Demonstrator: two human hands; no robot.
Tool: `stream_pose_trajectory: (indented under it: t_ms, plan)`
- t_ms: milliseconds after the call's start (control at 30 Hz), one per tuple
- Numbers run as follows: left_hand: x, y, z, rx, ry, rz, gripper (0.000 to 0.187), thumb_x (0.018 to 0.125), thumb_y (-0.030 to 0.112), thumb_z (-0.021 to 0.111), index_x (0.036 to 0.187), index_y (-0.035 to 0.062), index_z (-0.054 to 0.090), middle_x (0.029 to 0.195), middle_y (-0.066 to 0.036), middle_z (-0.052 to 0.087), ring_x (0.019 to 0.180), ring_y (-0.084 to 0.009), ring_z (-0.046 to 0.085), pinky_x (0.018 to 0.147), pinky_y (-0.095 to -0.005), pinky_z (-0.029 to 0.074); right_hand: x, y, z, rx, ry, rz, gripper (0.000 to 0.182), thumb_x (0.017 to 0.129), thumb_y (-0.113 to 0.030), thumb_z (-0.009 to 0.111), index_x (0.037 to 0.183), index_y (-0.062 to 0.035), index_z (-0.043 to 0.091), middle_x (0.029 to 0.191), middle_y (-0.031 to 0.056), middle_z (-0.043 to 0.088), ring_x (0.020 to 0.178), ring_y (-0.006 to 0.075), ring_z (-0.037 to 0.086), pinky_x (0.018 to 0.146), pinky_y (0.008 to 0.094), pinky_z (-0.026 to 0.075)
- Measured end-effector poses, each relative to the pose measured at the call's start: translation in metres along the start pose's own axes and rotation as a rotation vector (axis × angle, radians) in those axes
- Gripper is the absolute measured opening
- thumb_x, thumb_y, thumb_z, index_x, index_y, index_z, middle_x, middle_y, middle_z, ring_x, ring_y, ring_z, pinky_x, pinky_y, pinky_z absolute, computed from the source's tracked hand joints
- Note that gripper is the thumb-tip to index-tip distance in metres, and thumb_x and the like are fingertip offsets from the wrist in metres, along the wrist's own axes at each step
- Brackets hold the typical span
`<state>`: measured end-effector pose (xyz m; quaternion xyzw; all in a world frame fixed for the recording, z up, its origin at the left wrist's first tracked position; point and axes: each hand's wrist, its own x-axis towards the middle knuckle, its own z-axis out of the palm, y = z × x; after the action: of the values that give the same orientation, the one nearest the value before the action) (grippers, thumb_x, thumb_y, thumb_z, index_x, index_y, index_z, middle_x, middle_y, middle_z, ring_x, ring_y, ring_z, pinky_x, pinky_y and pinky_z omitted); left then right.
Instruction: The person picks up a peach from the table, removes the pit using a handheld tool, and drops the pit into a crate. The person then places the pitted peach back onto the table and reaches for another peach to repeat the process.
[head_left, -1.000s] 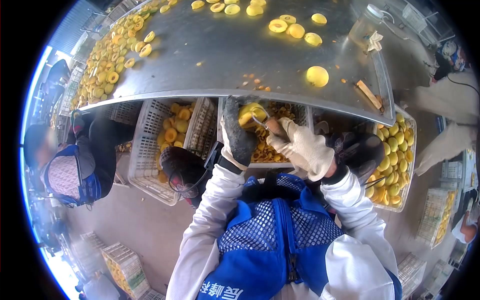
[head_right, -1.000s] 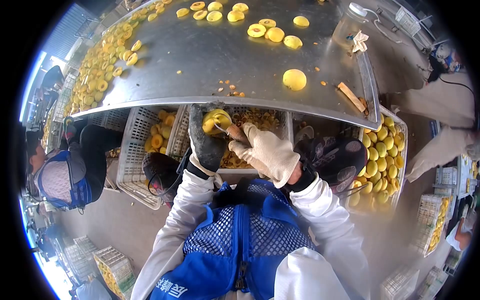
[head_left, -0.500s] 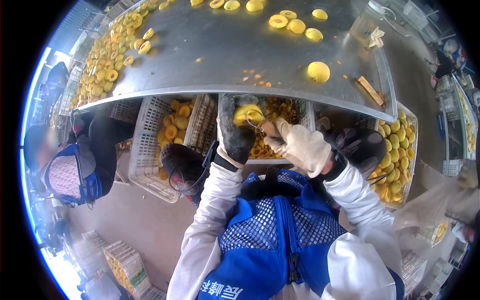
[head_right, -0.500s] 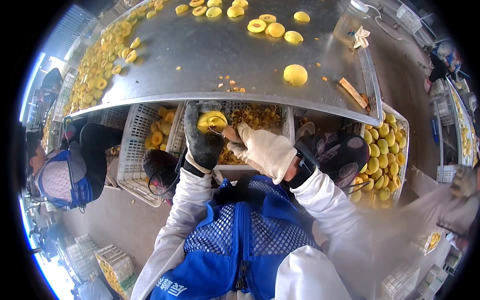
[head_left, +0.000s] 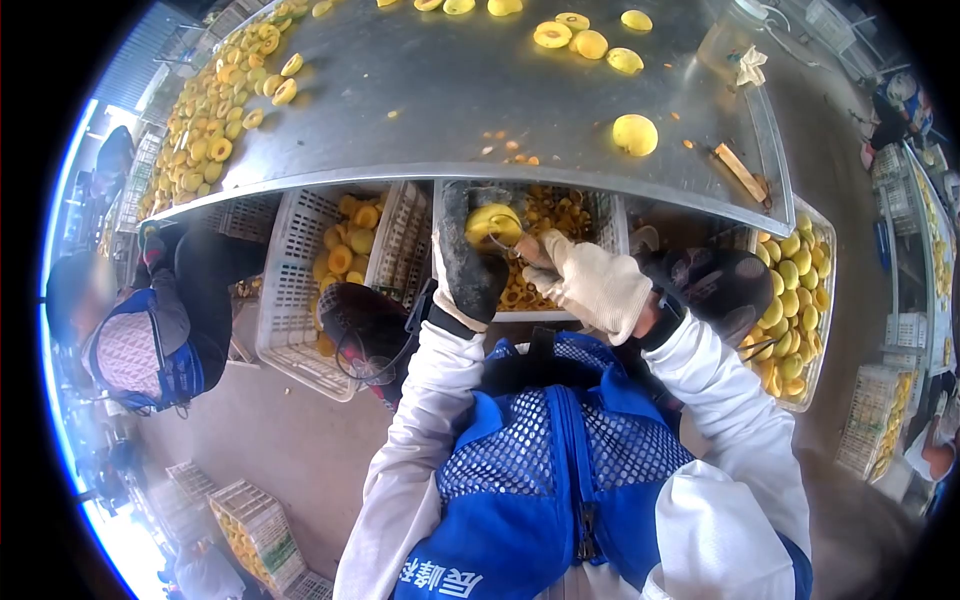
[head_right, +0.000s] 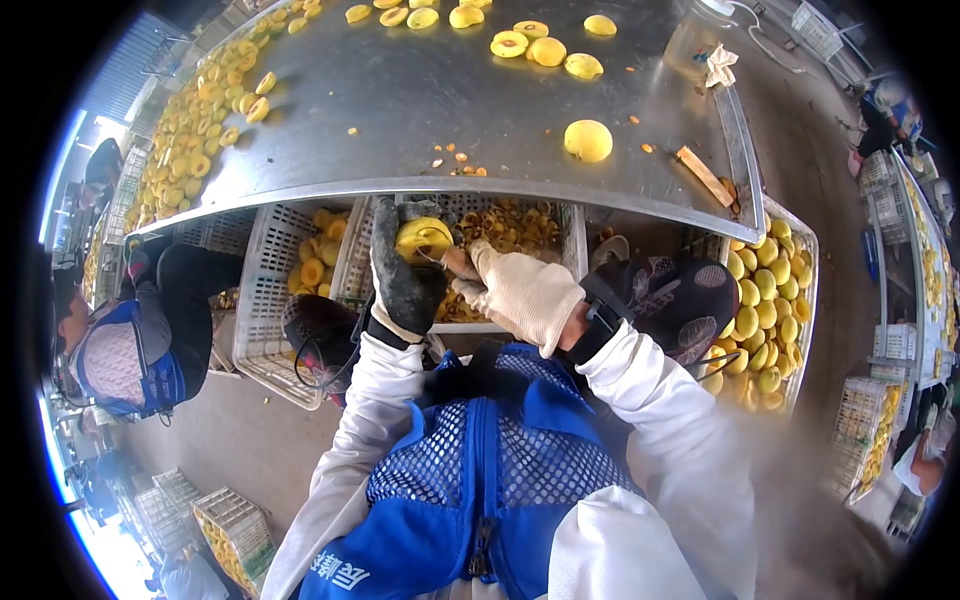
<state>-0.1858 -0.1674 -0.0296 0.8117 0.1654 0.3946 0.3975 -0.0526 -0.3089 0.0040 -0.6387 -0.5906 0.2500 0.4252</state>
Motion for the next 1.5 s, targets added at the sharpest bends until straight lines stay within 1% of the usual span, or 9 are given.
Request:
stream_pose_trajectory:
  t_ms: [400,500,567,900,1000,1133,1300,1433,1500]
  plan:
    - [-0.006,-0.014,0.001,-0.096,0.009,-0.117,0.059,0.089,-0.006,0.065,0.142,0.0021,0.040,0.115,-0.011,0.061,0.104,-0.0195,0.062,0.090,-0.0326,0.055,0.014,-0.022,-0.002,-0.083,-0.299,0.426,0.044,0.101,-0.024,0.057,0.129,0.0088,0.051,0.122,0.0241,0.065,0.119,0.0333,0.062,0.100,0.0358,0.051]
    - [-0.013,-0.037,0.010,-0.470,0.164,-0.399,0.039,0.100,0.012,0.058,0.136,0.0045,0.046,0.116,-0.009,0.062,0.104,-0.0197,0.063,0.091,-0.0340,0.055,0.007,-0.007,0.011,0.630,-0.092,0.435,0.043,0.101,-0.023,0.056,0.129,0.0096,0.051,0.127,0.0223,0.063,0.122,0.0307,0.061,0.104,0.0347,0.049]
    - [-0.014,-0.029,0.005,-0.448,0.069,-0.325,0.033,0.106,0.026,0.049,0.132,0.0062,0.050,0.117,-0.008,0.062,0.104,-0.0198,0.063,0.093,-0.0351,0.054,0.013,-0.027,-0.002,-0.063,-0.270,0.358,0.042,0.101,-0.019,0.055,0.132,0.0090,0.048,0.128,0.0205,0.063,0.120,0.0297,0.062,0.106,0.0347,0.049]
    - [0.001,-0.005,0.002,-0.253,0.022,-0.159,0.057,0.088,-0.009,0.062,0.140,0.0003,0.040,0.114,-0.013,0.062,0.102,-0.0212,0.064,0.090,-0.0336,0.055,0.011,-0.017,-0.006,-0.034,-0.186,0.113,0.039,0.099,-0.012,0.056,0.131,0.0073,0.046,0.125,0.0231,0.064,0.119,0.0303,0.063,0.098,0.0350,0.053]
    - [0.004,0.000,0.005,-0.440,0.085,-0.280,0.060,0.083,-0.015,0.060,0.138,-0.0037,0.040,0.113,-0.018,0.064,0.100,-0.0242,0.066,0.089,-0.0338,0.054,0.026,-0.044,-0.019,0.041,-0.355,0.501,0.047,0.096,-0.032,0.060,0.122,0.0062,0.051,0.105,0.0265,0.068,0.098,0.0404,0.068,0.080,0.0425,0.055]
    - [0.005,0.004,-0.011,-0.117,-0.093,-0.073,0.067,0.086,-0.006,0.065,0.145,-0.0059,0.033,0.121,-0.018,0.061,0.107,-0.0257,0.063,0.094,-0.0349,0.052,0.017,-0.007,-0.003,-0.471,-0.322,0.200,0.047,0.097,-0.026,0.059,0.132,0.0042,0.049,0.096,0.0205,0.071,0.067,0.0293,0.069,0.059,0.0379,0.055]
    - [0.023,0.011,-0.019,0.045,-0.220,0.163,0.047,0.081,-0.007,0.061,0.128,-0.0041,0.056,0.106,-0.015,0.069,0.092,-0.0262,0.069,0.078,-0.0337,0.055,0.022,0.004,-0.011,-0.197,-0.513,0.391,0.046,0.097,-0.025,0.056,0.135,0.0011,0.051,0.096,0.0231,0.069,0.087,0.0328,0.070,0.075,0.0365,0.055]
    - [0.024,0.030,-0.021,-0.262,-0.278,-0.365,0.040,0.082,-0.003,0.062,0.122,-0.0054,0.061,0.107,-0.015,0.069,0.092,-0.0191,0.068,0.074,-0.0272,0.056,0.022,0.014,-0.006,-0.459,-0.563,0.330,0.044,0.097,-0.025,0.058,0.132,0.0017,0.054,0.086,0.0093,0.063,0.076,0.0152,0.065,0.071,0.0240,0.052]
    - [0.023,0.024,-0.015,-0.257,-0.240,-0.177,0.038,0.083,-0.003,0.062,0.122,-0.0055,0.061,0.105,-0.014,0.069,0.090,-0.0190,0.068,0.076,-0.0275,0.056,0.010,0.053,0.004,0.927,-0.533,0.272,0.038,0.100,-0.030,0.055,0.113,0.0051,0.059,0.069,0.0019,0.057,0.054,0.0082,0.054,0.045,0.0237,0.043]
